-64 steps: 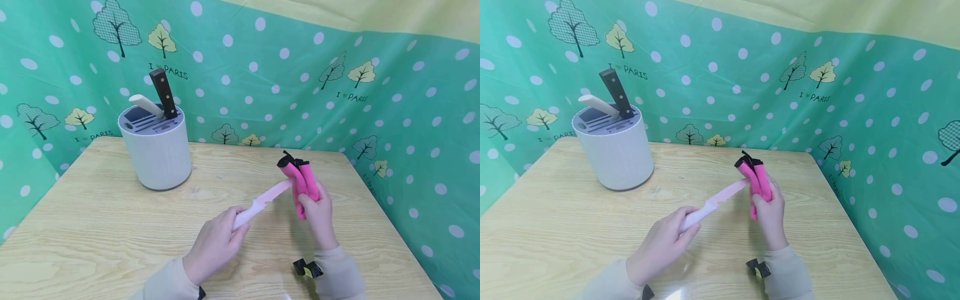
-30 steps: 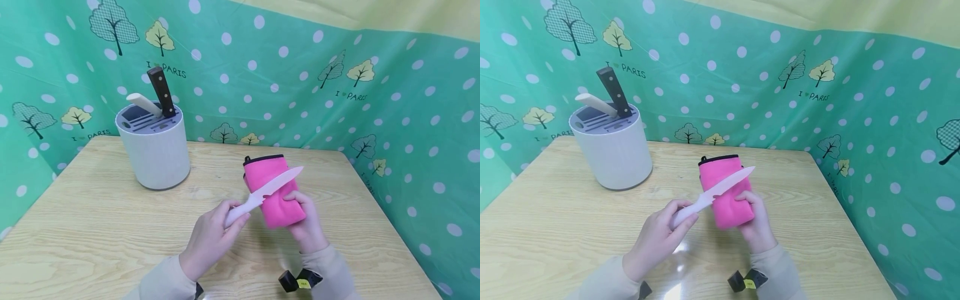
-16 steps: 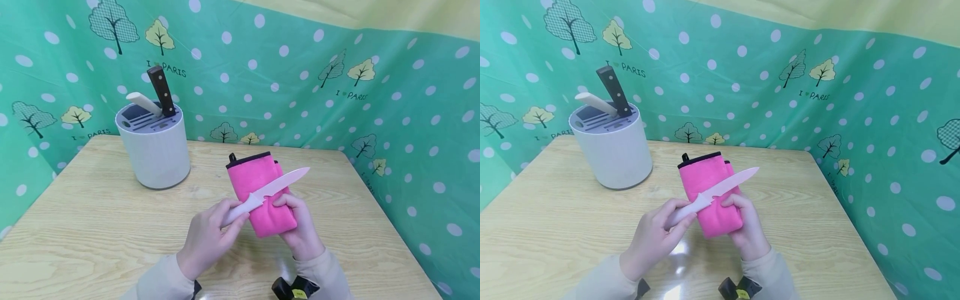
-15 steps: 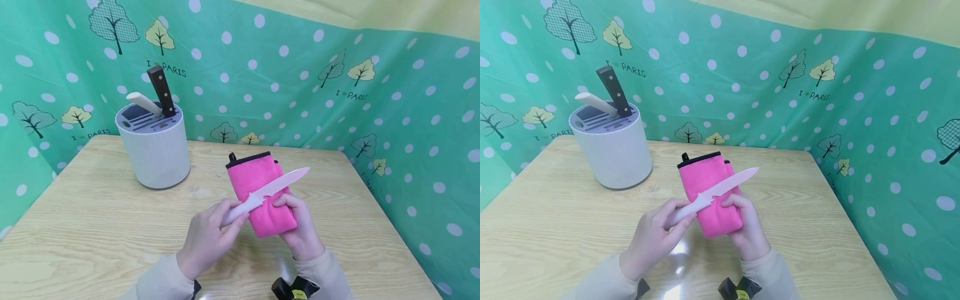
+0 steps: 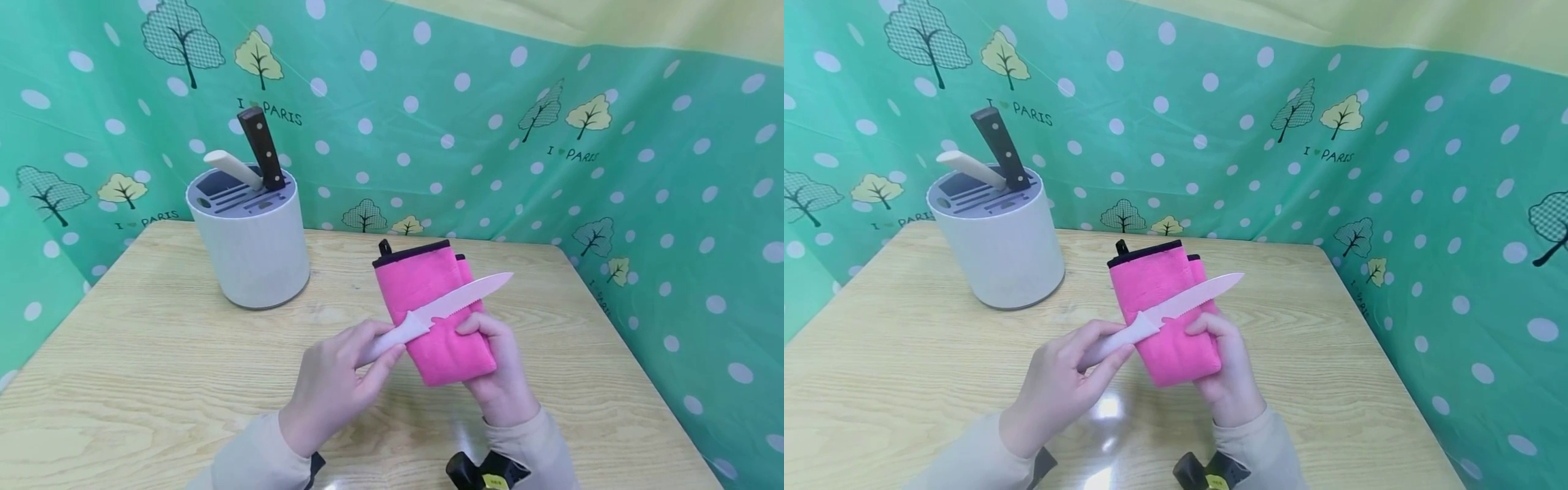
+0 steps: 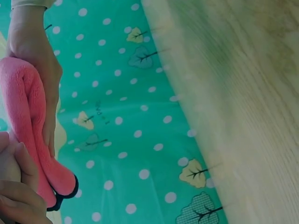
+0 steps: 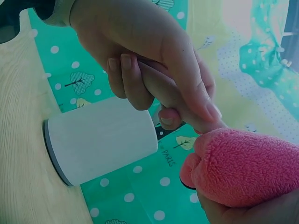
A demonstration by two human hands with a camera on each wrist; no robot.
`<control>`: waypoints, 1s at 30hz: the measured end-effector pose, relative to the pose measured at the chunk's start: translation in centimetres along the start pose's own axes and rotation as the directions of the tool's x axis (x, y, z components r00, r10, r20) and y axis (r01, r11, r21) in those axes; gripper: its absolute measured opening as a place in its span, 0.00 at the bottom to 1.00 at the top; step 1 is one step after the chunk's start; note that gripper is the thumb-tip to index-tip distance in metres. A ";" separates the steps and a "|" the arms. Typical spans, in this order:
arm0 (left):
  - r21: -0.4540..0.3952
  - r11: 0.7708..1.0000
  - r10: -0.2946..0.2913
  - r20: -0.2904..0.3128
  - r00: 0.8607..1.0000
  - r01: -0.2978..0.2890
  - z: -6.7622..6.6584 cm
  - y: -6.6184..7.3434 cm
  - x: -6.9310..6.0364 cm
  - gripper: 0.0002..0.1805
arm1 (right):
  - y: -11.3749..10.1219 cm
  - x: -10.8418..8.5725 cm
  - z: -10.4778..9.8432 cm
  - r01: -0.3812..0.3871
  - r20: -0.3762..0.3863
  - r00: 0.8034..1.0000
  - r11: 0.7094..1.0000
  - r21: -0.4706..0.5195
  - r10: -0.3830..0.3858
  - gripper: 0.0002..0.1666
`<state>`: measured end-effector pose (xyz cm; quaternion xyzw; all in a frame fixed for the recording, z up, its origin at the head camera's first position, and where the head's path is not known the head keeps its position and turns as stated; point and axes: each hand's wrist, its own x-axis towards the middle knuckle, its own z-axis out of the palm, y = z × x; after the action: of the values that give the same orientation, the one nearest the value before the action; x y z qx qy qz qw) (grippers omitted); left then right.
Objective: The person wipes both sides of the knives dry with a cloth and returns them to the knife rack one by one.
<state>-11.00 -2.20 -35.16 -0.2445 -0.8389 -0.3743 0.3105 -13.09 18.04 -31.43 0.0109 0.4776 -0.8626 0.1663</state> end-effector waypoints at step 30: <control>0.058 0.997 -0.049 0.005 0.999 0.049 -0.7 -1.1 -0.2 0.12 | -1.6 -0.1 -1.3 0.053 -0.125 0.991 0.995 0.081 -0.042 0.27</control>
<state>-11.33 -3.39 -35.44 -0.2158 -0.8561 -0.3565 0.3056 -13.63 19.99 -30.80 0.0598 0.4505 -0.8833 0.1151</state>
